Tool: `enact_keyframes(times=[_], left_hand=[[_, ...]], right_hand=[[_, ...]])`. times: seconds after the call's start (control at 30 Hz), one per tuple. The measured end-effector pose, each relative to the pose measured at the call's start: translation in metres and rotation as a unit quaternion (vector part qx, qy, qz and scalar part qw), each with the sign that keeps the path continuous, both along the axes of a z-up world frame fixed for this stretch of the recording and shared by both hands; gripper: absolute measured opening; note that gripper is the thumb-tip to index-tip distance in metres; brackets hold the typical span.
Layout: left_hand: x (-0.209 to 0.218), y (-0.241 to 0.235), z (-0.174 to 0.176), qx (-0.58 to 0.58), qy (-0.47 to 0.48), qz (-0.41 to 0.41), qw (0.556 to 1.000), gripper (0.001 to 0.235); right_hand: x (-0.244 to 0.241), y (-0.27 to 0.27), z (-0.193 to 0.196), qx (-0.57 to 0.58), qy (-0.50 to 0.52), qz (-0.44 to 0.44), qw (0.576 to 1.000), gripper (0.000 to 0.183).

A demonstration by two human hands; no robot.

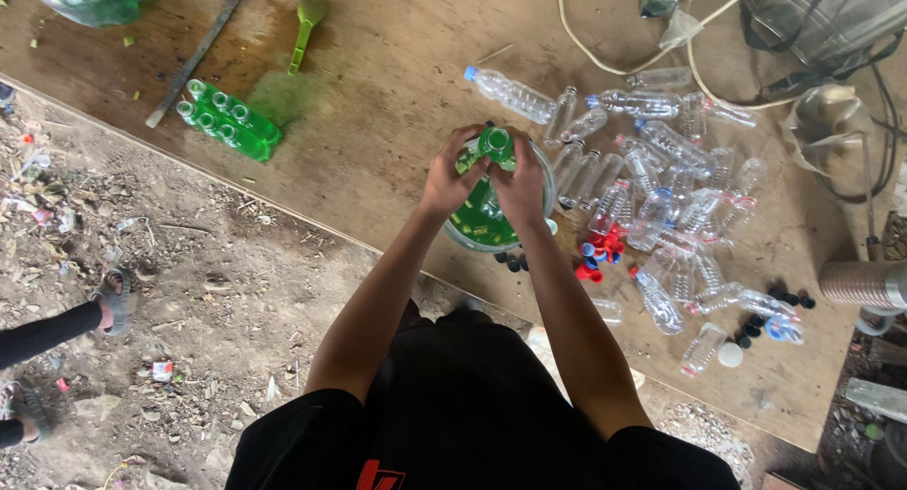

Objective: The person fills small plastic bottles with a green liquid from a large container using a funnel. They place the filled bottles on a wooden table and repeat the process with several bottles.

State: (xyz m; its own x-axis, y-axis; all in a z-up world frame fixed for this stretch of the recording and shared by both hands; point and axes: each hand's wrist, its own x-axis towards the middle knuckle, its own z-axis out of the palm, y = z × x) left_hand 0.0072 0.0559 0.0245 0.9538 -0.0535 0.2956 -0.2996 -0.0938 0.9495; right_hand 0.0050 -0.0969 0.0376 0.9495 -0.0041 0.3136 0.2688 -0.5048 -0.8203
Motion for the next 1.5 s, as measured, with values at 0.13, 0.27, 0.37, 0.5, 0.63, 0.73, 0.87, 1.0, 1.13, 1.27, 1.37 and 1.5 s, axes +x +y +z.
enact_keyframes(times=[0.13,0.27,0.37,0.5,0.63,0.73,0.87,1.0,1.13,1.27,1.37,1.5], left_hand=[[0.007,0.033,0.001,0.023,-0.004,0.023,0.999,0.048],[0.016,0.074,0.005,0.024,0.002,0.045,0.999,0.050],[0.018,0.107,0.005,0.030,0.007,0.067,0.997,0.050],[0.023,0.151,0.006,0.051,0.008,0.111,0.993,0.049],[0.023,0.194,0.004,0.047,0.011,0.139,0.989,0.048],[0.018,0.226,-0.001,0.054,0.021,0.162,0.985,0.045],[0.010,0.264,-0.011,0.052,0.027,0.179,0.982,0.047],[0.003,0.289,-0.025,0.057,0.038,0.209,0.975,0.047],[-0.002,0.301,-0.048,0.054,0.045,0.253,0.965,0.050],[-0.005,0.312,-0.073,0.047,0.081,0.272,0.958,0.052],[-0.011,0.316,-0.089,0.042,0.107,0.294,0.949,0.053],[-0.012,0.320,-0.102,0.039,0.141,0.331,0.932,0.055]], right_hand=[[0.013,0.034,0.002,0.018,-0.001,0.024,1.000,0.050],[0.026,0.076,0.004,0.028,-0.032,0.056,0.998,0.050],[0.038,0.108,0.000,0.048,-0.018,0.081,0.995,0.049],[0.054,0.153,-0.005,0.036,-0.007,0.101,0.994,0.050],[0.061,0.196,-0.011,0.035,-0.001,0.134,0.990,0.052],[0.065,0.227,-0.017,0.030,0.018,0.153,0.988,0.053],[0.070,0.264,-0.029,0.016,-0.002,0.183,0.983,0.050],[0.071,0.291,-0.044,-0.005,-0.038,0.218,0.975,0.055],[0.076,0.310,-0.067,-0.037,-0.008,0.231,0.972,0.059],[0.087,0.325,-0.099,-0.053,0.014,0.261,0.964,0.062],[0.094,0.332,-0.123,-0.066,-0.026,0.298,0.952,0.065],[0.105,0.346,-0.150,-0.077,-0.033,0.336,0.938,0.063]])
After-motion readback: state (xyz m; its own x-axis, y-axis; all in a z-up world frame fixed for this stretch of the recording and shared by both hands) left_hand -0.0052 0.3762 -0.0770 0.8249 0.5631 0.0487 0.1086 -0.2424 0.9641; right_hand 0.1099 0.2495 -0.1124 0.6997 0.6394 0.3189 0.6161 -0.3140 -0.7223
